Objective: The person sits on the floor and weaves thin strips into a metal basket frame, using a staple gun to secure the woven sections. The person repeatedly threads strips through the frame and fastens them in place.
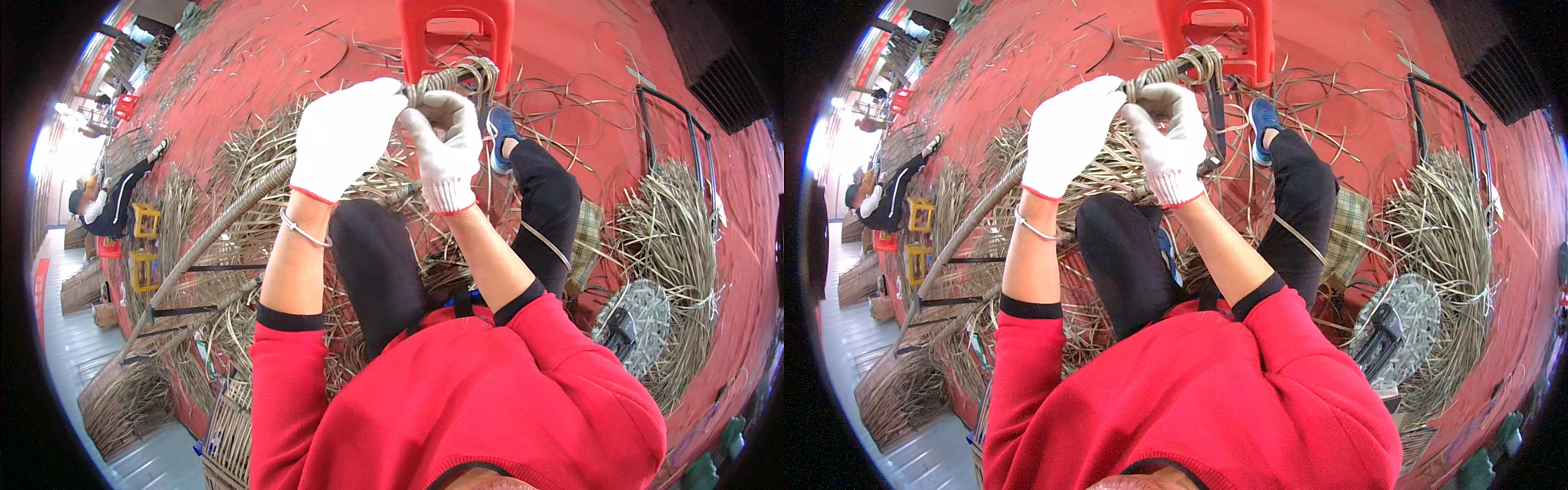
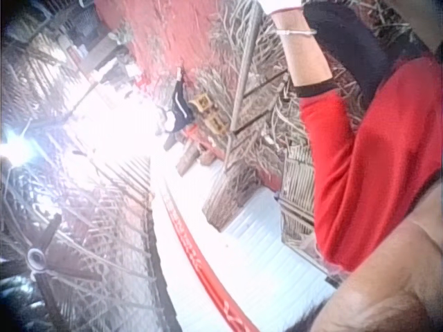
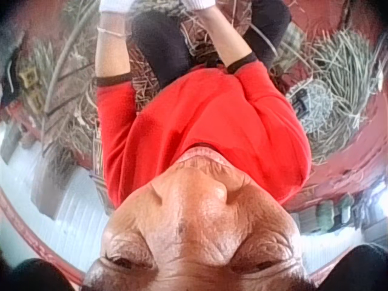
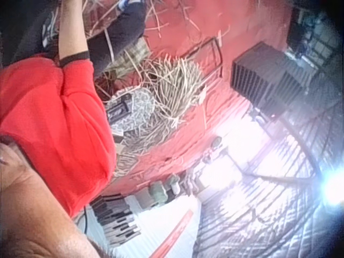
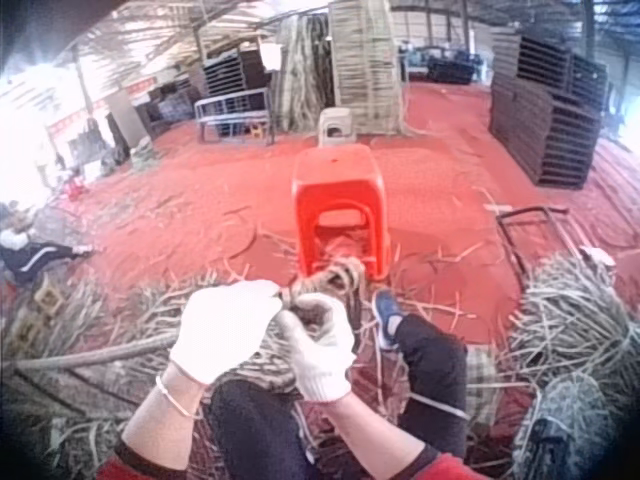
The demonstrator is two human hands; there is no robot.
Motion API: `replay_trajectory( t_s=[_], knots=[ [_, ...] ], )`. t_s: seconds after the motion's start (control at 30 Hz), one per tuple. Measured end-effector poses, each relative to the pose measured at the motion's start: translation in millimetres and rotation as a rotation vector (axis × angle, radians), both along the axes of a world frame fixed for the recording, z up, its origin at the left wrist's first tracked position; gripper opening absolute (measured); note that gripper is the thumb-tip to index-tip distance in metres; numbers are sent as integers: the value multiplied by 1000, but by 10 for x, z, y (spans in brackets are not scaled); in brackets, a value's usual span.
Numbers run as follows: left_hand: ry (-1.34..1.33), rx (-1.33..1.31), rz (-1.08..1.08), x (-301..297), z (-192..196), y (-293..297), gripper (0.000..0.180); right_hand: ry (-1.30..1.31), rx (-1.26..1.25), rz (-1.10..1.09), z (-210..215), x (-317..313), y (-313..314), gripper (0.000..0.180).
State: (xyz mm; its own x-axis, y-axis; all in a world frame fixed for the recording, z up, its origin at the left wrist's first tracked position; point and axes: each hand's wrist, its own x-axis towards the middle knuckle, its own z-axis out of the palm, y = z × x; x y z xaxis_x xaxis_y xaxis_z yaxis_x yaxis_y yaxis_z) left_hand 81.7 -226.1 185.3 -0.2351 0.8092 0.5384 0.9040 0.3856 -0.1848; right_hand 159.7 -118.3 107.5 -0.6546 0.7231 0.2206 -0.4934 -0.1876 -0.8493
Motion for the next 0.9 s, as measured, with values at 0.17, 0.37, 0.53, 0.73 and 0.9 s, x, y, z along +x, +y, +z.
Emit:
replay_trajectory(
  t_s=[0.17, 0.37, 0.53, 0.73, 0.9],
  knots=[
    [-332, 0, 15, -11, 104, -16, 26, -60, 82, 53, 14, 45, 47, 23],
    [-432, -65, 157, 114, 183, 53, 30, -45, -21, 342, 81, 115, 255, 16],
    [-240, 13, 162, 122, 89, 68, 26, -61, -134, 300, 123, 136, 183, 14],
    [-176, 64, 208, 135, -11, 78, 25, -123, 216, -43, 125, 22, 204, 10],
    [-167, 95, 226, 105, -4, 144, 24, -2, 851, -273, 265, 104, 558, 20]
  ],
)
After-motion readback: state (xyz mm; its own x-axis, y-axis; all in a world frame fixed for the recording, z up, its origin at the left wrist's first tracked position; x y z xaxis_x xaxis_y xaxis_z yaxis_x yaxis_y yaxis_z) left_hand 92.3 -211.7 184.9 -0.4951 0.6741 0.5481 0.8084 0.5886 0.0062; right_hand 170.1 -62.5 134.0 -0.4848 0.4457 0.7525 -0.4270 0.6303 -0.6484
